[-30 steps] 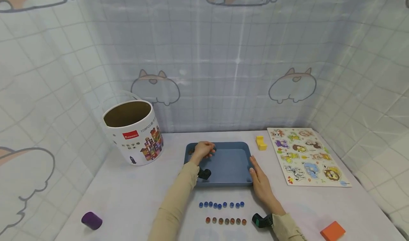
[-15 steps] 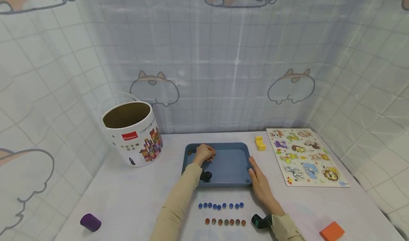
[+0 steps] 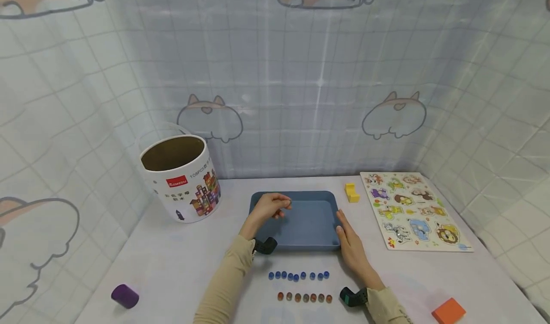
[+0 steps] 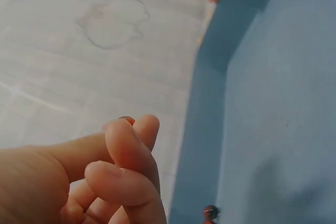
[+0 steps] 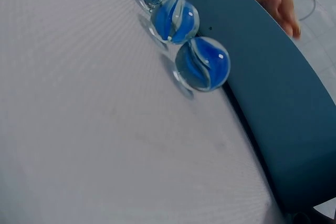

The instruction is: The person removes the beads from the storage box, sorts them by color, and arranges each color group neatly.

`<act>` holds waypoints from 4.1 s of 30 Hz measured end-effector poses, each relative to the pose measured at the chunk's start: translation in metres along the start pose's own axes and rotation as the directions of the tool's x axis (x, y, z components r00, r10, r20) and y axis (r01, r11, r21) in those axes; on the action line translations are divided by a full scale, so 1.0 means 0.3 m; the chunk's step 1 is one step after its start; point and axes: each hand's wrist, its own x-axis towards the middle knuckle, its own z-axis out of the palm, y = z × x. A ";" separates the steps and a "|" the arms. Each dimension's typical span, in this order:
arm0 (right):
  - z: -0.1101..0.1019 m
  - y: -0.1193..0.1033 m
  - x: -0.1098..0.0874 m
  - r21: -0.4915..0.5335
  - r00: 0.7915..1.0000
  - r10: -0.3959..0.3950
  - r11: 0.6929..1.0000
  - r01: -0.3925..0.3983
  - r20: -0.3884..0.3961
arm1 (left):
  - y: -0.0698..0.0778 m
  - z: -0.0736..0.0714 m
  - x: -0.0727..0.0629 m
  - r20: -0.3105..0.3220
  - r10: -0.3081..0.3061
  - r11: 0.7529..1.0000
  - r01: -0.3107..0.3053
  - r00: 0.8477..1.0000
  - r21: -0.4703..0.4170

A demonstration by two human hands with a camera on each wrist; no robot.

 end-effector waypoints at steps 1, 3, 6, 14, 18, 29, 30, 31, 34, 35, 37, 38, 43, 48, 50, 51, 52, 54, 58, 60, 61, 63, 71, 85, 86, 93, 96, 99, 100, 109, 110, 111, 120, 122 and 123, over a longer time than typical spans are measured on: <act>-0.001 0.001 0.001 0.001 1.000 -0.001 1.000 0.001 -0.001 | 0.000 -0.007 -0.017 0.006 0.003 1.000 -0.003 1.000 -0.009; -0.002 0.003 0.002 -0.003 1.000 -0.007 1.000 0.007 -0.010 | -0.005 -0.021 -0.053 0.018 0.018 1.000 -0.018 1.000 -0.014; -0.003 0.006 0.005 -0.011 1.000 -0.016 1.000 0.016 -0.026 | -0.014 -0.040 -0.114 0.057 0.046 0.999 -0.045 0.997 -0.015; -0.001 0.013 0.006 -0.011 0.999 -0.031 0.999 0.030 -0.029 | -0.094 -0.075 -0.308 0.219 0.062 0.998 -0.060 0.974 -0.017; -0.001 0.012 0.004 -0.011 0.999 -0.032 0.999 0.032 -0.031 | -0.163 -0.064 -0.396 0.267 0.026 1.000 -0.028 0.963 0.005; -0.003 0.007 0.002 -0.020 1.000 -0.011 1.000 0.010 -0.026 | -0.228 0.022 -0.519 0.278 -0.047 0.989 0.005 0.959 0.148; -0.002 0.005 0.001 -0.017 1.000 -0.009 1.000 0.008 -0.024 | -0.227 0.027 -0.522 0.274 -0.048 0.987 0.004 0.960 0.158; -0.002 0.003 0.000 -0.013 1.000 -0.006 1.000 0.006 -0.021 | -0.226 0.030 -0.526 0.272 -0.052 0.987 0.008 0.961 0.163; -0.002 -0.005 -0.003 -0.007 1.000 0.000 1.000 0.000 -0.004 | -0.220 0.032 -0.530 0.275 -0.064 0.986 0.018 0.959 0.167; -0.003 -0.005 -0.003 -0.005 1.000 0.004 1.000 -0.004 0.000 | -0.212 0.030 -0.528 0.275 -0.062 0.986 0.016 0.959 0.166; -0.005 -0.007 -0.003 0.000 1.000 0.005 1.000 -0.005 0.002 | -0.192 0.020 -0.516 0.266 -0.047 0.985 0.000 0.963 0.172; -0.005 -0.007 -0.002 0.000 1.000 0.004 1.000 -0.004 0.002 | -0.179 0.012 -0.505 0.255 -0.033 0.984 -0.013 0.966 0.176; -0.006 -0.004 0.001 0.003 1.000 -0.009 1.000 0.009 -0.009 | -0.095 -0.039 -0.400 0.112 0.057 0.972 -0.081 0.992 0.221; -0.004 -0.002 -0.002 -0.012 1.000 -0.009 1.000 0.009 -0.006 | -0.030 -0.062 -0.246 -0.087 0.077 0.971 -0.055 0.993 0.233; -0.008 -0.003 -0.002 -0.012 1.000 0.004 1.000 -0.004 -0.001 | -0.012 -0.050 -0.177 -0.137 0.083 0.971 -0.049 0.987 0.236; -0.010 -0.003 -0.001 -0.013 1.000 0.014 1.000 -0.014 0.002 | -0.006 -0.042 -0.142 -0.154 0.086 0.970 -0.047 0.984 0.240; -0.011 -0.002 0.001 -0.017 1.000 0.021 1.000 -0.021 0.005 | 0.000 -0.033 -0.110 -0.170 0.086 0.969 -0.042 0.982 0.243; -0.011 -0.001 0.002 -0.012 1.000 0.029 1.000 -0.028 0.005 | 0.010 -0.015 -0.055 -0.192 0.084 0.968 -0.034 0.978 0.248; -0.002 0.004 0.001 -0.008 1.000 0.025 1.000 -0.025 0.003 | 0.011 0.015 0.016 -0.248 0.058 0.963 0.011 0.967 0.269; 0.003 0.005 -0.001 -0.003 1.000 0.022 1.000 -0.022 0.001 | 0.003 0.023 0.035 -0.285 0.031 0.957 0.053 0.958 0.284; 0.004 0.006 -0.002 0.000 1.000 0.019 1.000 -0.019 0.001 | -0.001 0.027 0.044 -0.304 0.013 0.953 0.080 0.953 0.292; 0.005 0.008 -0.002 -0.007 1.000 0.004 1.000 -0.004 -0.003 | -0.012 0.031 0.058 -0.339 -0.019 0.943 0.130 0.940 0.306; 0.004 0.012 0.002 -0.009 1.000 -0.026 1.000 0.026 -0.006 | -0.046 0.029 0.089 -0.395 -0.076 0.931 0.207 0.915 0.301; 0.011 0.012 0.002 0.000 0.999 -0.039 0.999 0.039 -0.009 | -0.061 0.055 0.142 -0.291 -0.010 0.969 0.080 0.957 0.232; 0.011 0.011 0.002 0.000 0.999 -0.040 0.999 0.040 -0.012 | -0.059 0.062 0.148 -0.268 -0.009 0.975 0.068 0.963 0.211; 0.015 0.014 0.005 0.017 0.999 -0.030 0.999 0.030 -0.013 | -0.033 0.098 0.168 -0.175 0.006 0.986 0.024 0.984 0.168; 0.017 0.018 0.006 0.007 0.999 -0.030 1.000 0.030 -0.017 | -0.026 0.103 0.165 -0.169 -0.011 0.988 0.037 0.986 0.153; 0.015 0.023 0.009 -0.010 0.998 -0.046 0.999 0.046 -0.032 | -0.012 0.106 0.160 -0.108 -0.073 0.990 0.085 0.991 0.112; 0.014 0.024 0.011 -0.015 0.998 -0.054 0.998 0.053 -0.041 | -0.005 0.108 0.157 -0.069 -0.109 0.989 0.115 0.992 0.092; 0.003 0.025 0.017 0.008 0.998 -0.051 0.999 0.052 -0.032 | 0.031 0.220 0.132 0.377 -0.326 0.940 0.341 0.867 0.030; 0.004 0.023 0.015 0.014 0.998 -0.047 0.999 0.047 -0.033 | 0.032 0.243 0.130 0.397 -0.333 0.937 0.348 0.855 0.038; 0.004 0.022 0.014 0.017 0.998 -0.045 0.999 0.046 -0.031 | 0.033 0.265 0.129 0.409 -0.338 0.935 0.352 0.847 0.044; 0.020 0.023 0.006 0.021 0.997 -0.065 0.998 0.066 -0.041 | 0.063 0.389 0.125 0.457 -0.362 0.923 0.381 0.812 0.054; 0.018 0.023 0.006 0.023 0.997 -0.066 0.998 0.067 -0.040 | 0.063 0.400 0.127 0.454 -0.358 0.924 0.378 0.816 0.049; 0.017 0.023 0.006 0.022 0.997 -0.063 0.998 0.063 -0.038 | 0.062 0.405 0.128 0.446 -0.356 0.925 0.377 0.821 0.045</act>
